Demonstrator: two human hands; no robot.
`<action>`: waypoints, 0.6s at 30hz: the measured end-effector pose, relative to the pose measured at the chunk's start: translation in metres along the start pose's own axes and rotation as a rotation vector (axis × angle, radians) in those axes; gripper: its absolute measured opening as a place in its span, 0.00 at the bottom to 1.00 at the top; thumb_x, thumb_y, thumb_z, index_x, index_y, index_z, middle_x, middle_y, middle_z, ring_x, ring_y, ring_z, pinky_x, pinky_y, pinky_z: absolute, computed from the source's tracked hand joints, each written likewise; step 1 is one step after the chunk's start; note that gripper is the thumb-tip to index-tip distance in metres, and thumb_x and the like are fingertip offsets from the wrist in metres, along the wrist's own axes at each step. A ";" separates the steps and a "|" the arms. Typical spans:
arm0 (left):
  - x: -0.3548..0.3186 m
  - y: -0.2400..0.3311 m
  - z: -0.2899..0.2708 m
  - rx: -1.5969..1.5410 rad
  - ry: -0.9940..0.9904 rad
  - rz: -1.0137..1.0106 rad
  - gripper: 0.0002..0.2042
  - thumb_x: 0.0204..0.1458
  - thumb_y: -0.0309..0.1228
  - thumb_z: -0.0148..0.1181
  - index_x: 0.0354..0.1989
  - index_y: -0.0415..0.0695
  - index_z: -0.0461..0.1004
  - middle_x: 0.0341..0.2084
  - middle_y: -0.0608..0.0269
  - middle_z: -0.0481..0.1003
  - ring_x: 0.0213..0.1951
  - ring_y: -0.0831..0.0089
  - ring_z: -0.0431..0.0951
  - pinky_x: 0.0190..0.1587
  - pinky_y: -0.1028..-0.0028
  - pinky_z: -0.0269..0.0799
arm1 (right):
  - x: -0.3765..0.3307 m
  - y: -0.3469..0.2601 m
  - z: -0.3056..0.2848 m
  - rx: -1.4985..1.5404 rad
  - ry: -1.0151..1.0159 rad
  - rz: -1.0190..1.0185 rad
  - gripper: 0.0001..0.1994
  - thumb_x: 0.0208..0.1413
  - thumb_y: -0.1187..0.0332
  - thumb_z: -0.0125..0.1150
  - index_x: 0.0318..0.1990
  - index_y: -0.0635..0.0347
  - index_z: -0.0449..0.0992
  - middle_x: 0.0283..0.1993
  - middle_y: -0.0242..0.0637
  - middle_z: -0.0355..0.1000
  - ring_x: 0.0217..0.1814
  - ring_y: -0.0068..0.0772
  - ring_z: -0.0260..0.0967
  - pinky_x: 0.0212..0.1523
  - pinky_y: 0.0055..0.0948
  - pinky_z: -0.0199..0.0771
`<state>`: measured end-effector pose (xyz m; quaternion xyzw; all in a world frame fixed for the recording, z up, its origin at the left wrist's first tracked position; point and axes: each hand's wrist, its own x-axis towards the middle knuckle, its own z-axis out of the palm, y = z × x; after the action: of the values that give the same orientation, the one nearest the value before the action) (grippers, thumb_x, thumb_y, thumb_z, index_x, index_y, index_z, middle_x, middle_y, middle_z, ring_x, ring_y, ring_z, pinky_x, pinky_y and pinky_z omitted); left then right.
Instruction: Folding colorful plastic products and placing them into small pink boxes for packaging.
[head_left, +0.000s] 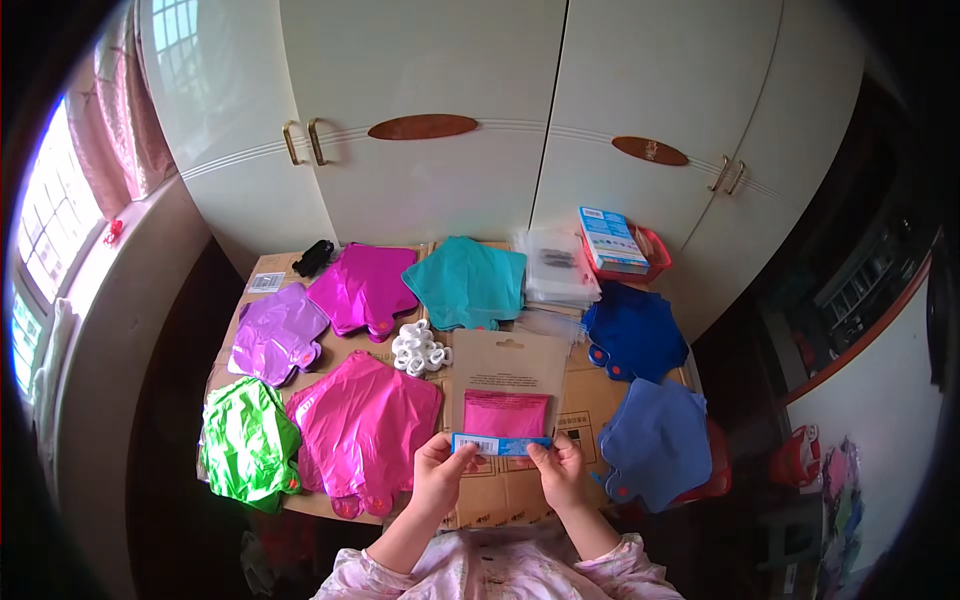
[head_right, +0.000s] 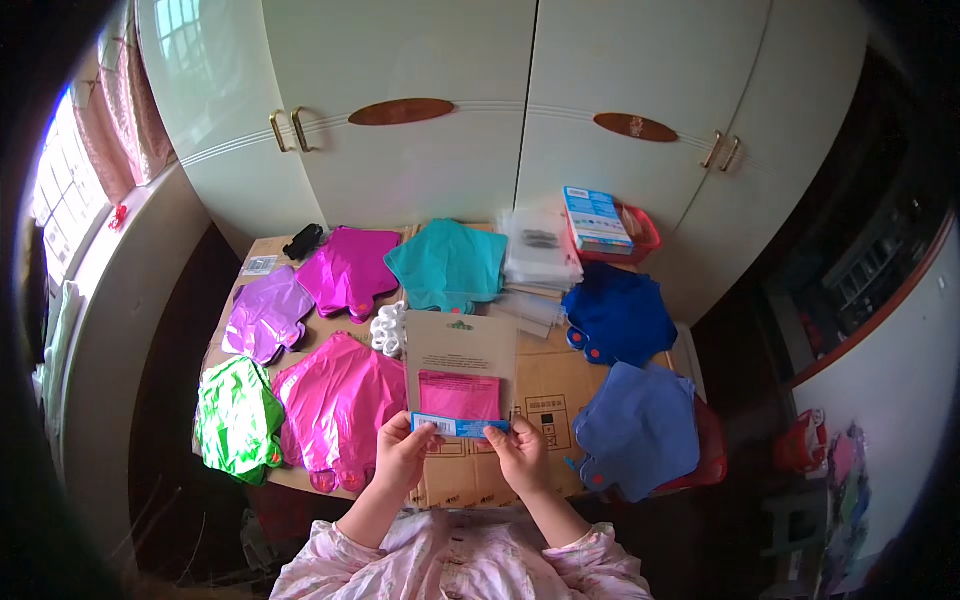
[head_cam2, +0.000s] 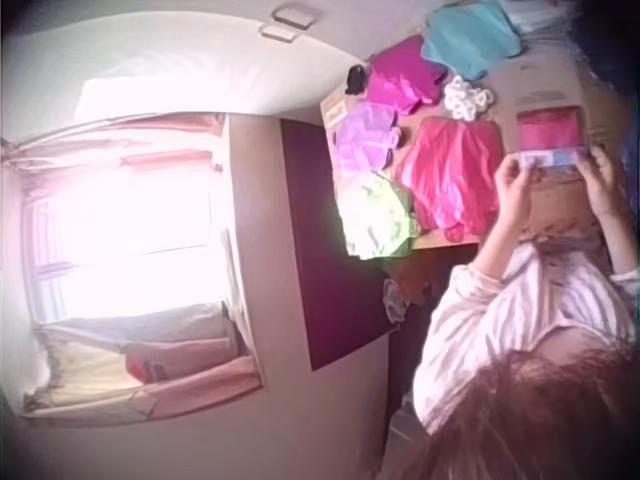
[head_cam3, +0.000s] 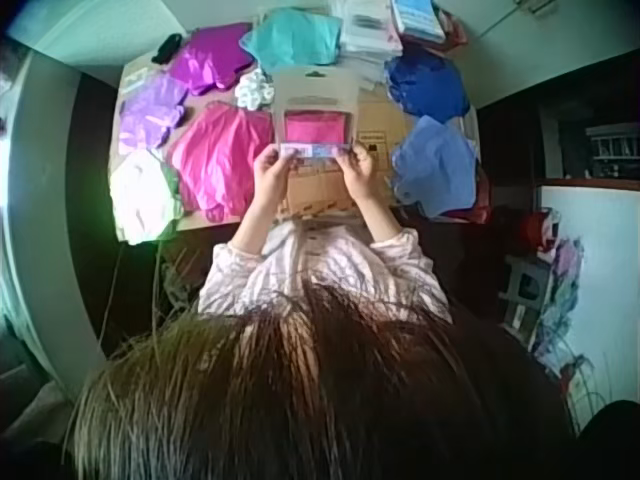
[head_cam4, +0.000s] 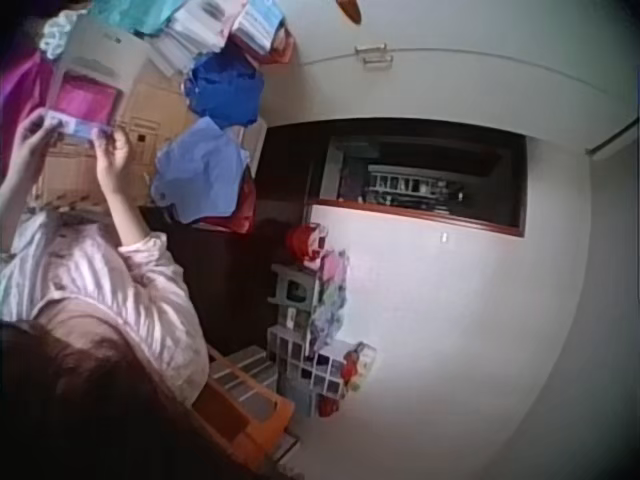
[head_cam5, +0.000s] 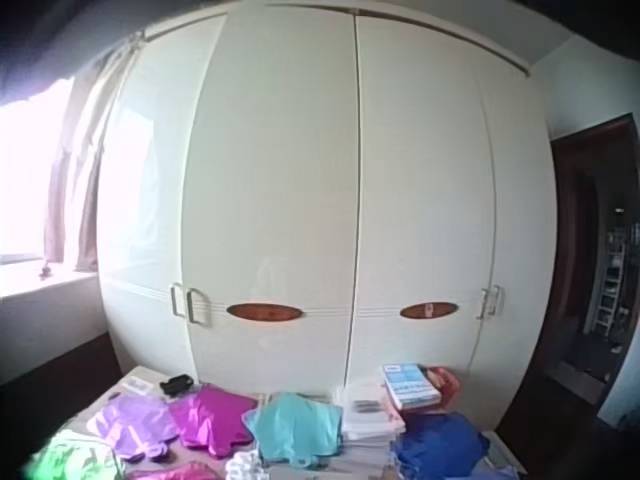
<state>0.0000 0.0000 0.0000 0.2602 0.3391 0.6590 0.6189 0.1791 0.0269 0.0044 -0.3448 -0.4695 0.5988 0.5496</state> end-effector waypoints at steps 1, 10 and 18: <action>0.000 -0.001 0.001 0.009 0.018 -0.010 0.01 0.54 0.23 0.59 0.33 0.42 0.73 0.27 0.62 0.78 0.28 0.77 0.78 0.31 0.79 0.72 | 0.000 -0.001 0.000 0.005 0.005 0.008 0.05 0.59 0.70 0.58 0.35 0.63 0.72 0.33 0.33 0.75 0.33 0.20 0.74 0.38 0.22 0.77; 0.001 -0.004 0.002 0.048 0.072 -0.017 0.05 0.53 0.26 0.62 0.28 0.42 0.71 0.25 0.62 0.78 0.25 0.78 0.77 0.29 0.79 0.72 | 0.009 0.013 -0.007 -0.051 0.040 -0.117 0.07 0.56 0.70 0.62 0.34 0.62 0.71 0.31 0.30 0.74 0.31 0.19 0.73 0.35 0.20 0.76; 0.002 -0.021 -0.001 -0.071 0.055 0.055 0.05 0.52 0.24 0.62 0.29 0.42 0.71 0.27 0.62 0.77 0.28 0.77 0.76 0.34 0.76 0.73 | 0.004 0.013 -0.008 -0.030 0.088 0.023 0.06 0.55 0.70 0.63 0.34 0.60 0.71 0.30 0.30 0.73 0.28 0.18 0.71 0.34 0.21 0.76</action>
<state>0.0125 0.0020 -0.0170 0.2291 0.3252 0.6943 0.5997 0.1818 0.0325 -0.0100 -0.3845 -0.4499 0.5823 0.5574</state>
